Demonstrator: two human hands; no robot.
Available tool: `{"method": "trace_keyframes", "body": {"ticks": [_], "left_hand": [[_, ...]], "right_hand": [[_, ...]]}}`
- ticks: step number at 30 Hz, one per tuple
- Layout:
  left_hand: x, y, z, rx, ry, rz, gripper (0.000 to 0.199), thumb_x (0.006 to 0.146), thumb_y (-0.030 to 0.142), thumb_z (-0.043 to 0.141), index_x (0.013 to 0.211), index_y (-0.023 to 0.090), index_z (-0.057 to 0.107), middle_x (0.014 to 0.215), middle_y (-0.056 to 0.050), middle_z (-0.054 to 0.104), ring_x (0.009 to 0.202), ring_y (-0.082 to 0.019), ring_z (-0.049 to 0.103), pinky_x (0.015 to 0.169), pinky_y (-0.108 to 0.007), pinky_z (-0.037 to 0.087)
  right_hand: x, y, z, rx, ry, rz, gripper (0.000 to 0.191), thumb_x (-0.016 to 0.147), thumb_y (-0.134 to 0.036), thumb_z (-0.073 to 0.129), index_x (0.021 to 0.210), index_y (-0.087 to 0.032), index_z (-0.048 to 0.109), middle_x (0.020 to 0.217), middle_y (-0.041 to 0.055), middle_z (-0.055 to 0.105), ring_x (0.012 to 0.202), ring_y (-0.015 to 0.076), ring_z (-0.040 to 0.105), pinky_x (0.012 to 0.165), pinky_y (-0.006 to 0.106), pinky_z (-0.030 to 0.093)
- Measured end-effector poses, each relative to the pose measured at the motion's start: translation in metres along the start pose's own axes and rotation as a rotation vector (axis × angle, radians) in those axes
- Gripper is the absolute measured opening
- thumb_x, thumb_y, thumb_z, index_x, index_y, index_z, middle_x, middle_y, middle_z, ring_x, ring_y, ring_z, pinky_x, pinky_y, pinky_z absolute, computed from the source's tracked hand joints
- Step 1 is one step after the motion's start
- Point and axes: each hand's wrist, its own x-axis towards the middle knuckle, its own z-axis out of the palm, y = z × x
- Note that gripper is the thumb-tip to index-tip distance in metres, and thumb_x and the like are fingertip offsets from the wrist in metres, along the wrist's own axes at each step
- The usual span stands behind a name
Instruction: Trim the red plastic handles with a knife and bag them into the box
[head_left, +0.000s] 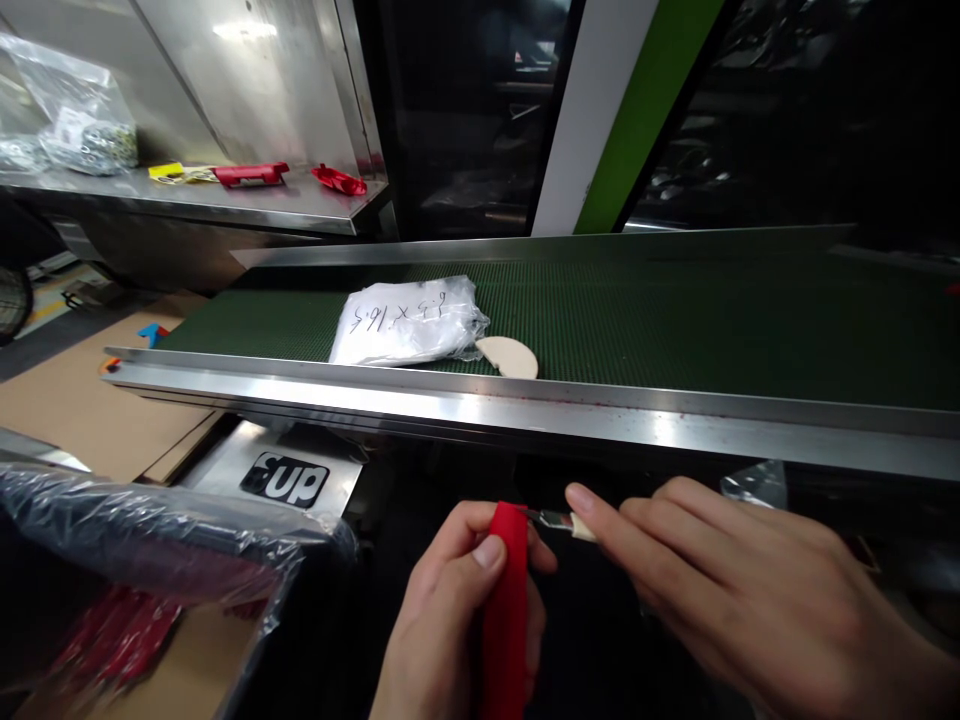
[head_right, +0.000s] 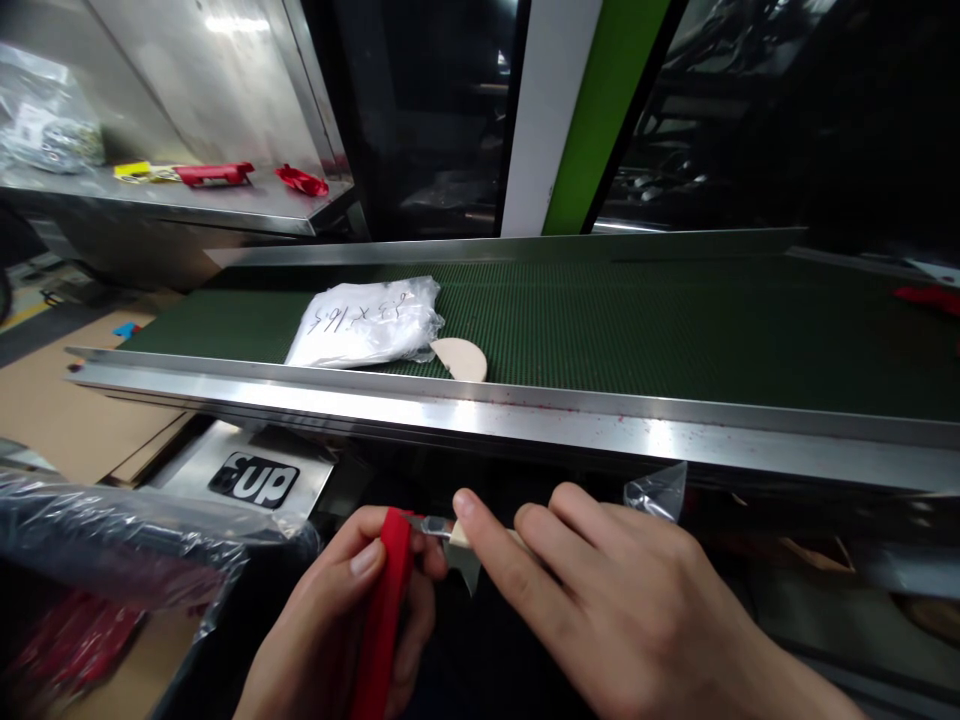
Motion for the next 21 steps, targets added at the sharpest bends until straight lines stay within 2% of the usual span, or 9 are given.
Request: {"method": "trace_keyframes", "body": {"ticks": [10,16,21], "left_hand": [[-0.001,-0.002,-0.001,-0.009,-0.011,0.008,0.029,0.092,0.042,0.041,0.09,0.018,0.058,0.053,0.0,0.05,0.039,-0.008,0.037,0.04,-0.017,0.031],[-0.001,-0.004,0.0,-0.005,-0.008,0.033,0.029,0.093,0.041,0.04,0.09,0.018,0.057,0.053,0.0,0.049,0.04,-0.008,0.037,0.041,-0.016,0.03],[0.001,-0.004,0.001,-0.01,0.014,0.067,0.028,0.093,0.041,0.04,0.093,0.018,0.054,0.052,0.001,0.047,0.041,-0.008,0.035,0.041,-0.016,0.03]], "right_hand": [[-0.001,0.0,0.0,-0.028,-0.004,-0.013,0.051,0.091,-0.006,0.041,0.142,-0.003,0.041,0.088,0.0075,0.065,0.074,0.0161,0.057,0.055,0.029,0.04],[-0.002,-0.004,-0.001,-0.043,0.047,-0.052,0.052,0.09,-0.006,0.047,0.141,0.001,0.041,0.089,0.0102,0.067,0.077,0.0199,0.059,0.058,0.032,0.043],[-0.004,-0.011,-0.001,-0.077,0.118,-0.072,0.043,0.095,-0.013,0.039,0.135,-0.002,0.049,0.084,0.009,0.069,0.075,0.0197,0.061,0.061,0.034,0.049]]}}
